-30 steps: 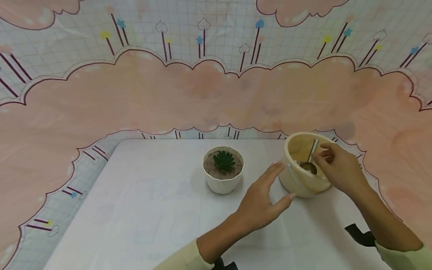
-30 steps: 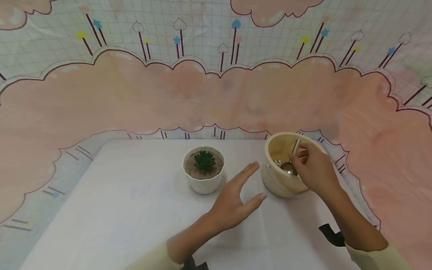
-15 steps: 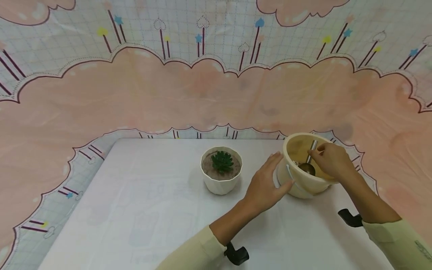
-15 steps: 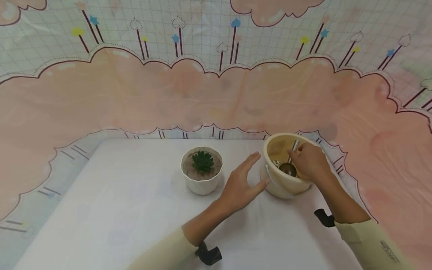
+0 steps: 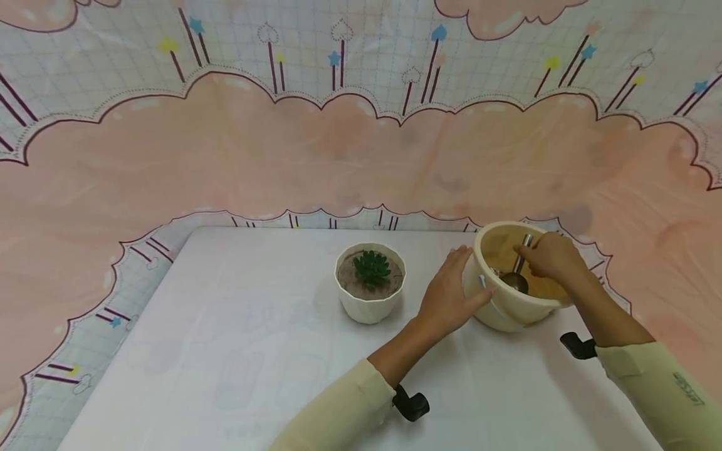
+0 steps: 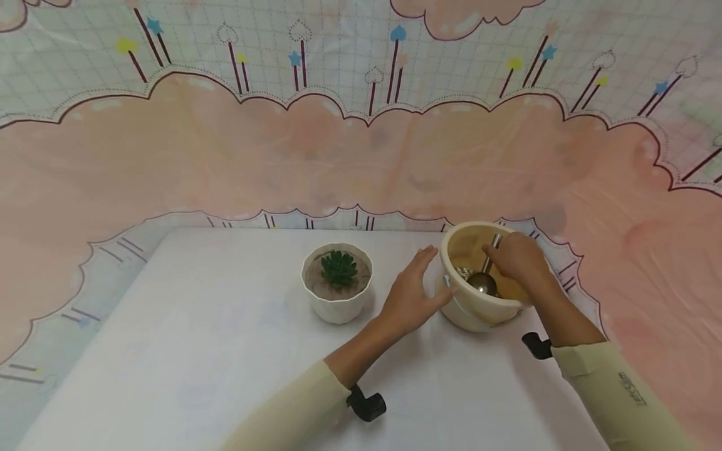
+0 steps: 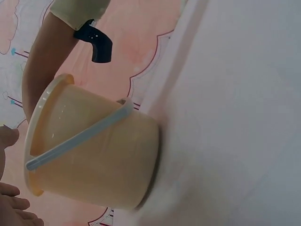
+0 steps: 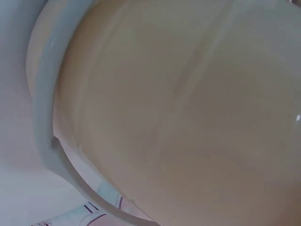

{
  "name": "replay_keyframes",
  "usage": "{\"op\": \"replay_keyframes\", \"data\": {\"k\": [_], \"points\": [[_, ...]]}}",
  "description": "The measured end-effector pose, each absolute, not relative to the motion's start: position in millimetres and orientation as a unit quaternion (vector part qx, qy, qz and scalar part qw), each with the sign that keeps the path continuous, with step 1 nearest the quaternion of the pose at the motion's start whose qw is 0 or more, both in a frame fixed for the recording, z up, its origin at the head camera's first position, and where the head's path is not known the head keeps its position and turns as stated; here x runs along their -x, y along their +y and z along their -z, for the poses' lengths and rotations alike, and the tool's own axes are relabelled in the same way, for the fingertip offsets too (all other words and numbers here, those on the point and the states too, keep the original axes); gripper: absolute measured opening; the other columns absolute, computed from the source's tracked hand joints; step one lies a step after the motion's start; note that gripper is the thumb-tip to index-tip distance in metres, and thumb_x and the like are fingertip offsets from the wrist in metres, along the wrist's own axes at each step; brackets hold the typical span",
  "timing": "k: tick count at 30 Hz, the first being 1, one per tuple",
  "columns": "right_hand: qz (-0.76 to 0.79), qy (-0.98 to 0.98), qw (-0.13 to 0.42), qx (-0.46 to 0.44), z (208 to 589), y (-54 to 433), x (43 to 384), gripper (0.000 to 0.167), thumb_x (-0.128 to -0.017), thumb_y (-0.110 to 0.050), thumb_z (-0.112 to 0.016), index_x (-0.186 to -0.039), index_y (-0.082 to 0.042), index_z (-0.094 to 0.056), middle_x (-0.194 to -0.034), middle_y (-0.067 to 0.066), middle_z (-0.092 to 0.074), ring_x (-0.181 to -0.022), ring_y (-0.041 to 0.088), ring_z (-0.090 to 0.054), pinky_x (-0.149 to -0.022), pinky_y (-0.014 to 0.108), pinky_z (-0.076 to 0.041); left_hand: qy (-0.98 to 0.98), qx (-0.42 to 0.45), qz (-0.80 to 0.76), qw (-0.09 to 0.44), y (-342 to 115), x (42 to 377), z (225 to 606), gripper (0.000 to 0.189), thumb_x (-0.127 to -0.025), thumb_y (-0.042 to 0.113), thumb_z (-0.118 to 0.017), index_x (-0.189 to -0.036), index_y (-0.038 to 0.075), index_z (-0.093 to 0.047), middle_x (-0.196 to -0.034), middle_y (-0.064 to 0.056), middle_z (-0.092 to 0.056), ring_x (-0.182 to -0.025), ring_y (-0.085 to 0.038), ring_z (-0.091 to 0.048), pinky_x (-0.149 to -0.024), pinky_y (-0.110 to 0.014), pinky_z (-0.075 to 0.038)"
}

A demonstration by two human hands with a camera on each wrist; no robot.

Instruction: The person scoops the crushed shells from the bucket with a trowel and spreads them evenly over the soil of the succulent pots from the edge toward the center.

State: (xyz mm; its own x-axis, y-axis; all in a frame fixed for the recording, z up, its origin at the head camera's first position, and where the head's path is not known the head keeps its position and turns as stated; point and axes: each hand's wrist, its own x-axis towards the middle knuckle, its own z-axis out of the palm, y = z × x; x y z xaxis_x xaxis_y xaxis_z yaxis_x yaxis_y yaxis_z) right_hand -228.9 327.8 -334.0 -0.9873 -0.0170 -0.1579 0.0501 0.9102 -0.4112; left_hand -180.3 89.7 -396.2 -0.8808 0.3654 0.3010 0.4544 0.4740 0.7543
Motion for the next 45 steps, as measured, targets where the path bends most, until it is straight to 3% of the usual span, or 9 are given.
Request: {"op": "replay_keyframes", "data": {"k": [4,9,18,27,32,45], "points": [[0.284,0.951,0.115,-0.04,336,333,235,0.05,-0.108,-0.028,-0.056,-0.087,0.015,-0.07,-0.072,0.014,-0.073,-0.066,0.026,-0.075,-0.061,0.034,-0.061,-0.857,0.225,0.462,0.034,98,187,397,0.084,-0.096,0.041,-0.077,-0.163,0.009,-0.037,-0.166,-0.008,-0.039,-0.156,-0.022,-0.028,-0.122,-0.037,-0.031],[0.37,0.917,0.141,-0.058,339,338,242,0.048,-0.109,-0.022,-0.056,-0.104,0.025,-0.063,-0.078,0.016,-0.073,-0.07,0.026,-0.077,-0.067,0.036,-0.064,-0.844,0.223,0.487,0.023,106,192,398,0.088,-0.093,0.044,-0.081,-0.163,0.014,-0.037,-0.166,-0.006,-0.038,-0.156,-0.025,-0.028,-0.12,-0.043,-0.034],[0.431,0.89,0.14,-0.046,351,341,248,0.042,-0.109,-0.019,-0.057,-0.112,0.024,-0.06,-0.081,0.011,-0.073,-0.073,0.019,-0.076,-0.071,0.034,-0.064,-0.838,0.239,0.49,0.029,110,197,402,0.091,-0.092,0.047,-0.081,-0.164,0.015,-0.035,-0.166,-0.001,-0.038,-0.157,-0.023,-0.025,-0.12,-0.041,-0.034],[0.44,0.887,0.135,-0.038,345,336,246,0.05,-0.112,-0.021,-0.051,-0.129,0.026,-0.051,-0.086,0.01,-0.075,-0.074,0.015,-0.074,-0.074,0.035,-0.063,-0.836,0.248,0.489,0.022,110,198,406,0.098,-0.093,0.047,-0.079,-0.168,0.012,-0.026,-0.171,-0.007,-0.028,-0.157,-0.024,-0.024,-0.122,-0.042,-0.032],[0.425,0.897,0.12,-0.011,332,330,238,0.054,-0.113,-0.021,-0.045,-0.133,0.029,-0.047,-0.089,0.016,-0.076,-0.076,0.017,-0.075,-0.073,0.035,-0.064,-0.842,0.244,0.48,0.024,109,199,407,0.1,-0.093,0.05,-0.078,-0.168,0.01,-0.025,-0.171,-0.006,-0.027,-0.157,-0.022,-0.024,-0.122,-0.041,-0.03],[0.399,0.911,0.099,0.02,302,338,222,0.038,-0.111,-0.009,-0.05,-0.126,0.026,-0.052,-0.097,0.023,-0.074,-0.082,0.024,-0.077,-0.073,0.034,-0.064,-0.847,0.234,0.477,0.019,108,198,408,0.101,-0.091,0.052,-0.08,-0.167,0.01,-0.028,-0.171,-0.003,-0.028,-0.157,-0.019,-0.022,-0.123,-0.038,-0.026]]}}
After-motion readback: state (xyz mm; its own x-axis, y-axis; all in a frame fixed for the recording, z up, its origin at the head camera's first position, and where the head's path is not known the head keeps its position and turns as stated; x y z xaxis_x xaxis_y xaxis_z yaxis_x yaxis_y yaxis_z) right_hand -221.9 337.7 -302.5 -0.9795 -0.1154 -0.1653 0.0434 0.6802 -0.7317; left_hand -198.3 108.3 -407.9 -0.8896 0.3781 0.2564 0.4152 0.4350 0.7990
